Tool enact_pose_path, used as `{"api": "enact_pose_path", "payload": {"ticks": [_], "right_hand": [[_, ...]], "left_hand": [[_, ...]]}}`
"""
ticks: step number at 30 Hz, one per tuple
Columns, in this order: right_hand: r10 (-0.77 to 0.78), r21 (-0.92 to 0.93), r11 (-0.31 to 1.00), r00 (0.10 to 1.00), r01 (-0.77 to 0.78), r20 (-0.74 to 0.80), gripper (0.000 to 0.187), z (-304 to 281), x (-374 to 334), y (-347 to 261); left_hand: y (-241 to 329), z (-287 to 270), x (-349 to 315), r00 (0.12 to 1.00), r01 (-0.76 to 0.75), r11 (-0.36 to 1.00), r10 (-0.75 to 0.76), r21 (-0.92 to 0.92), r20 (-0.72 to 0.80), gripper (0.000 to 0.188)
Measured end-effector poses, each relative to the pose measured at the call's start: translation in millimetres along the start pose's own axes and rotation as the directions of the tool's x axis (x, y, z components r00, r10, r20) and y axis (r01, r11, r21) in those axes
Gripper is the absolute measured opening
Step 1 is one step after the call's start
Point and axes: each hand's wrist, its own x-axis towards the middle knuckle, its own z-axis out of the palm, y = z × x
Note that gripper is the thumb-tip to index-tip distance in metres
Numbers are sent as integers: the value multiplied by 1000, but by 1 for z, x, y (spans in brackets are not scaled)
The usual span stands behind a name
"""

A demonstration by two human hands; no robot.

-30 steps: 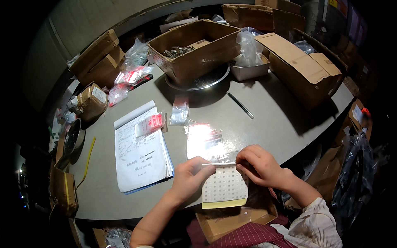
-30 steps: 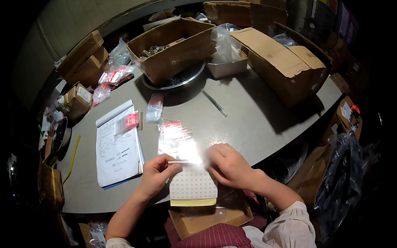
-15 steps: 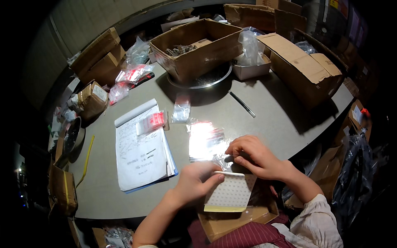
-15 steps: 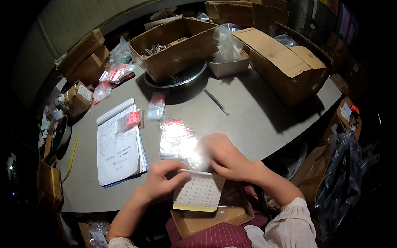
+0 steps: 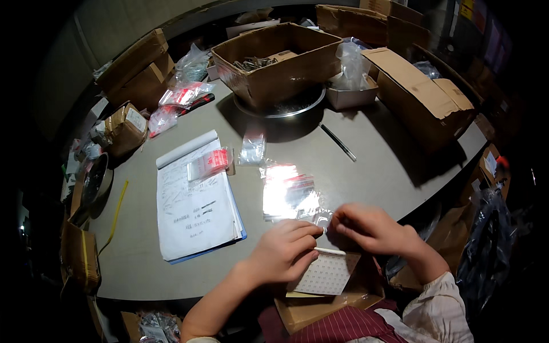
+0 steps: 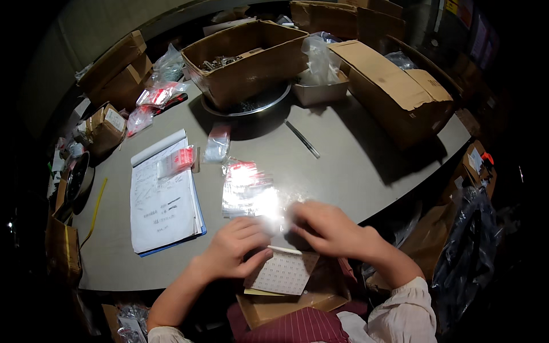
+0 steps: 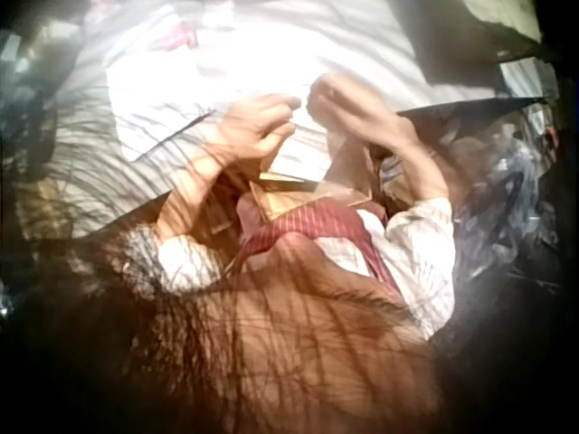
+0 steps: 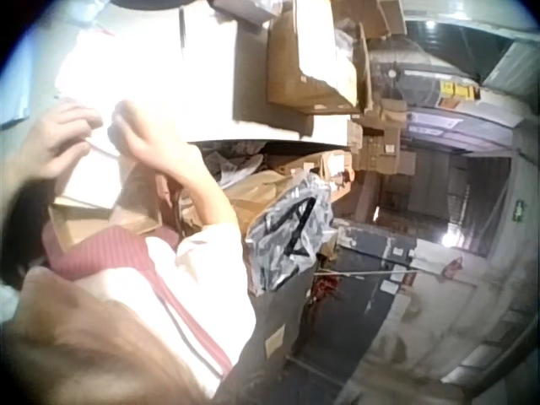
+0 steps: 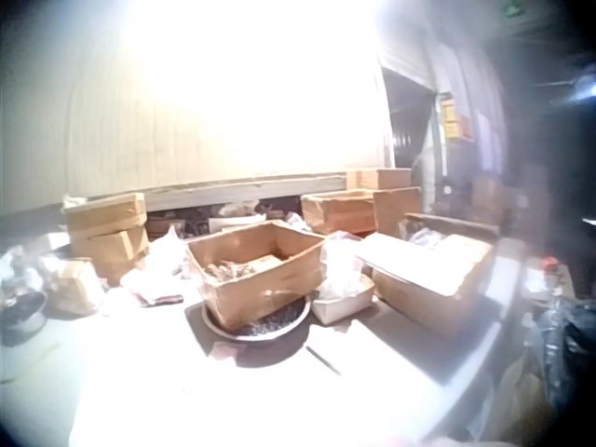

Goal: The person sorts small hardware components from a cluttered table into clear plastic bags. They place the filled bags into a cardboard box while referencing a handwritten list on a notepad. The person handles multiple small bags and boxes throughout the process.

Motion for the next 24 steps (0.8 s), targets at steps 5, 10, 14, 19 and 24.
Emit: {"api": "enact_pose_path", "payload": {"ticks": [5,10,14,19,24], "right_hand": [[-196,-290,933,977,211,82,12,1,25,23],[-227,-444,873,974,204,0,31,11,25,22],[-25,-405,914,999,32,22,31,-3,19,10],[15,-317,943,935,105,355,30,-21,0,-16],[-38,-145,984,919,103,391,21,-26,-11,-7]], "left_hand": [[-2,-1,0,1000,-9,999,8,-37,-13,17],[-1,-6,-1,1000,2,999,-1,-43,17,18],[-4,-10,-4,1000,12,999,-12,-46,13,16],[-5,-27,-3,998,58,987,-58,-151,5,13],[-11,-33,-3,986,149,944,-164,-295,-26,10]]}}
